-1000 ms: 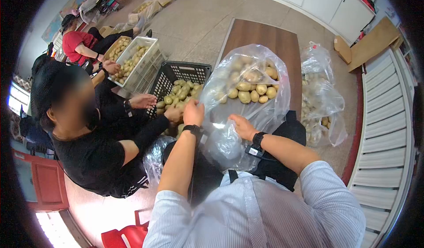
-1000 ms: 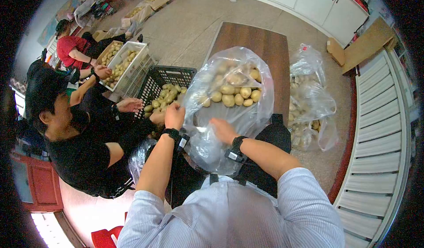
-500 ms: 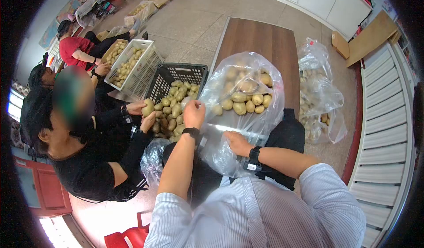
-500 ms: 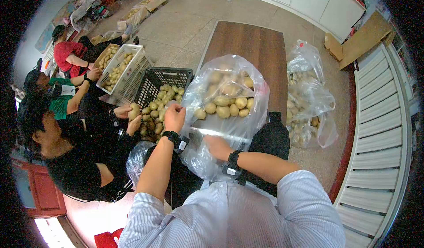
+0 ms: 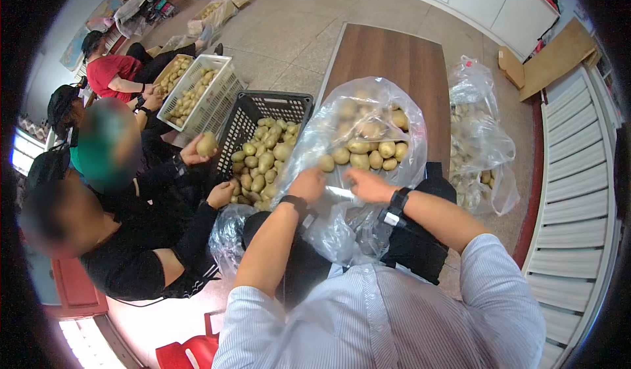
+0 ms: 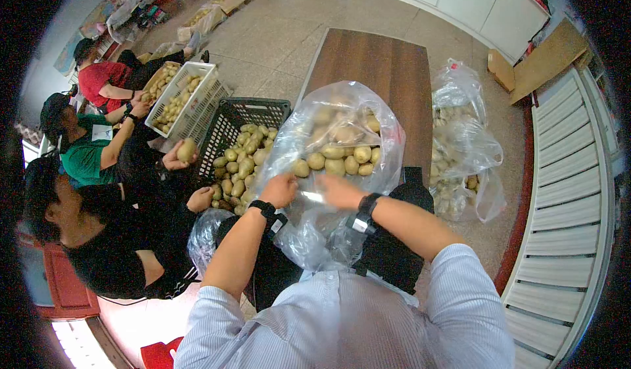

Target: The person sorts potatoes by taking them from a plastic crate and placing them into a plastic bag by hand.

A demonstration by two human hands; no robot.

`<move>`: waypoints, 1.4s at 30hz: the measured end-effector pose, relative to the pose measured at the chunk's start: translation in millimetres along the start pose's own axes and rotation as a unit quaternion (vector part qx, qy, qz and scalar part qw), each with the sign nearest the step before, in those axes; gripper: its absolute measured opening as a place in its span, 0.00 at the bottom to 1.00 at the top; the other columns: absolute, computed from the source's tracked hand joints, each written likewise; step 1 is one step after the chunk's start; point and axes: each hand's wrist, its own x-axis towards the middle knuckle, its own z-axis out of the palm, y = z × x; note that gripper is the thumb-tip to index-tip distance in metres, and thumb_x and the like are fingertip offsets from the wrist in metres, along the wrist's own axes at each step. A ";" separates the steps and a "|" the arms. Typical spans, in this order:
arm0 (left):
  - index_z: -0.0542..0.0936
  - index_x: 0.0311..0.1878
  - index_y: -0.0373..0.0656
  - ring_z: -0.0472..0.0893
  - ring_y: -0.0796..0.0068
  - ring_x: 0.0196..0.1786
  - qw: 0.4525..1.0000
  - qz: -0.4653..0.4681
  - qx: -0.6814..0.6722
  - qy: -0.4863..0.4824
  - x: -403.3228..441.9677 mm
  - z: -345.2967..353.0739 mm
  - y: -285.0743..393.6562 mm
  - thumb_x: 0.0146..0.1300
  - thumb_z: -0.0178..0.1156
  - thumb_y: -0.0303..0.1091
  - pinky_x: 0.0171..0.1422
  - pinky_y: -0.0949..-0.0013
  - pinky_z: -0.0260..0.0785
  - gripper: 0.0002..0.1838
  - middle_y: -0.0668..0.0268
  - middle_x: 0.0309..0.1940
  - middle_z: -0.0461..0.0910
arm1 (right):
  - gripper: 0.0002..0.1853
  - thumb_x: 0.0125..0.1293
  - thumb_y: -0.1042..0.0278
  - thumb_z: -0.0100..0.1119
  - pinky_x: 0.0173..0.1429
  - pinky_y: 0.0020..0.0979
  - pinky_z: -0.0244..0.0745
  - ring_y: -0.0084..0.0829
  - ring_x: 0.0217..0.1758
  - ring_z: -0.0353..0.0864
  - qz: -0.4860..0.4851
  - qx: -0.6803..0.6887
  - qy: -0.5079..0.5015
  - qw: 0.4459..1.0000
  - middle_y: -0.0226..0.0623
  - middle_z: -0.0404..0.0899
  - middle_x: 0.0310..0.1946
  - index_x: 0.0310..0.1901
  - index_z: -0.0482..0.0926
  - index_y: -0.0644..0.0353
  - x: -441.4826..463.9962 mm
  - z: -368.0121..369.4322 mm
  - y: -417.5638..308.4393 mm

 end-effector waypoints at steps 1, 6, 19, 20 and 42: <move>0.76 0.52 0.38 0.79 0.48 0.51 0.999 0.001 0.012 0.035 1.7 -1.1 -0.7 0.61 0.57 0.37 0.57 0.53 0.71 0.18 0.46 0.45 0.79 | 0.21 0.57 0.71 0.56 0.56 0.40 0.72 0.47 0.53 0.77 0.020 -0.040 0.052 0.998 0.52 0.77 0.47 0.54 0.71 0.63 8.1 -13.5 3.7; 0.71 0.58 0.41 0.75 0.43 0.55 0.992 -0.014 0.004 0.126 4.5 -11.4 8.7 0.61 0.57 0.37 0.61 0.50 0.68 0.22 0.43 0.53 0.73 | 0.32 0.58 0.64 0.61 0.60 0.44 0.71 0.52 0.57 0.76 0.207 -0.056 0.210 0.954 0.60 0.75 0.53 0.63 0.63 0.65 16.7 -94.8 -22.3; 0.71 0.61 0.36 0.71 0.46 0.62 0.985 0.023 0.015 0.173 36.1 -25.8 -1.9 0.58 0.59 0.34 0.67 0.56 0.64 0.27 0.46 0.59 0.70 | 0.11 0.63 0.67 0.54 0.51 0.49 0.73 0.58 0.47 0.77 0.114 -0.116 0.291 0.943 0.57 0.80 0.39 0.43 0.76 0.63 63.9 -155.3 35.0; 0.71 0.61 0.37 0.70 0.46 0.62 0.981 0.035 0.014 0.188 40.1 -27.0 -4.0 0.58 0.59 0.34 0.66 0.56 0.64 0.27 0.46 0.60 0.70 | 0.12 0.64 0.66 0.53 0.52 0.49 0.73 0.57 0.48 0.77 0.112 -0.144 0.299 0.937 0.57 0.79 0.41 0.44 0.76 0.64 70.6 -166.5 34.0; 0.72 0.50 0.39 0.79 0.64 0.25 0.761 -0.256 -0.594 -0.055 73.8 -48.9 -29.4 0.75 0.37 0.50 0.32 0.60 0.76 0.23 0.59 0.28 0.80 | 0.34 0.63 0.53 0.55 0.65 0.51 0.66 0.52 0.61 0.73 0.249 -0.209 0.204 0.923 0.55 0.73 0.58 0.65 0.62 0.65 79.6 -154.9 66.0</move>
